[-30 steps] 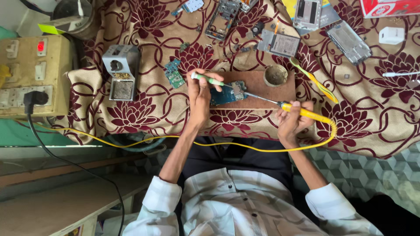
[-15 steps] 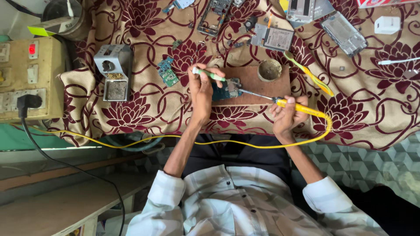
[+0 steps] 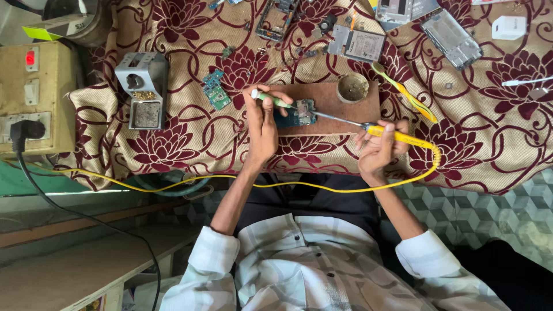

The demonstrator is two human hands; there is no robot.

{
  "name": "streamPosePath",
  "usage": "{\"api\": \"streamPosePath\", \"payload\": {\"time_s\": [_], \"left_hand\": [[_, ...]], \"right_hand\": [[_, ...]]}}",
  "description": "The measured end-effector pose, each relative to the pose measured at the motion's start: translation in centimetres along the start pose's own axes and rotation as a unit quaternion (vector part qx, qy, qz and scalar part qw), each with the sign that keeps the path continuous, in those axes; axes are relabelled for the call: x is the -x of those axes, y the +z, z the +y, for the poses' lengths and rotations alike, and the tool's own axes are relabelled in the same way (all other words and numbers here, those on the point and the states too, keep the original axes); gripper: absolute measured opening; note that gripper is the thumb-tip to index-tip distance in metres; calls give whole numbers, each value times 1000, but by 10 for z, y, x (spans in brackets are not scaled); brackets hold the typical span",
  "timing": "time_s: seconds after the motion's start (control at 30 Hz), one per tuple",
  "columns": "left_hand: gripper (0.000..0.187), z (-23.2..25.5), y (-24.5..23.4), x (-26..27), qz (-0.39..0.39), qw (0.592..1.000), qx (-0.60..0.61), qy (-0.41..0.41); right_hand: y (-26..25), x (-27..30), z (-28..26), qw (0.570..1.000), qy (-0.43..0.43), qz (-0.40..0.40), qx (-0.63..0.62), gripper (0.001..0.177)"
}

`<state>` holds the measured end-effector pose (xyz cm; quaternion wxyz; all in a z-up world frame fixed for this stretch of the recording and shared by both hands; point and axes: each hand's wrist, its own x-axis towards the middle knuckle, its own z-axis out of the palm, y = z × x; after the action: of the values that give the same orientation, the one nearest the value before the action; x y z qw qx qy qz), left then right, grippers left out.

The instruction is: The person uses a soldering iron and solder wire to attach components to a blue circuit board. They repeatedly heat joints and apply solder while holding the board steady on a work surface.

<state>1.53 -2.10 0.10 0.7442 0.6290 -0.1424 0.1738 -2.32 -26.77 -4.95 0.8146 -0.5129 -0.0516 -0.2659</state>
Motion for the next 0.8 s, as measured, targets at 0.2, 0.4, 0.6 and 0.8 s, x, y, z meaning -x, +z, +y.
{"api": "streamPosePath", "payload": {"time_s": [0.2,0.4,0.6,0.8], "left_hand": [[20,7,0,8,10,1000,-17,1],[19,7,-2,4,0,999,-33,12],[17,11,-1,9,-10,999,-23,26],[17,12,-1,16,6,999,-39,16]], "right_hand": [[3,-2,-4,999,2,46,-27,26],[5,-4,-4,1000,-21,7,0,28],[0,-7,-12,999,-18,-1,47,29],[-13,-36,-30,981,-144,-14,129,27]]}}
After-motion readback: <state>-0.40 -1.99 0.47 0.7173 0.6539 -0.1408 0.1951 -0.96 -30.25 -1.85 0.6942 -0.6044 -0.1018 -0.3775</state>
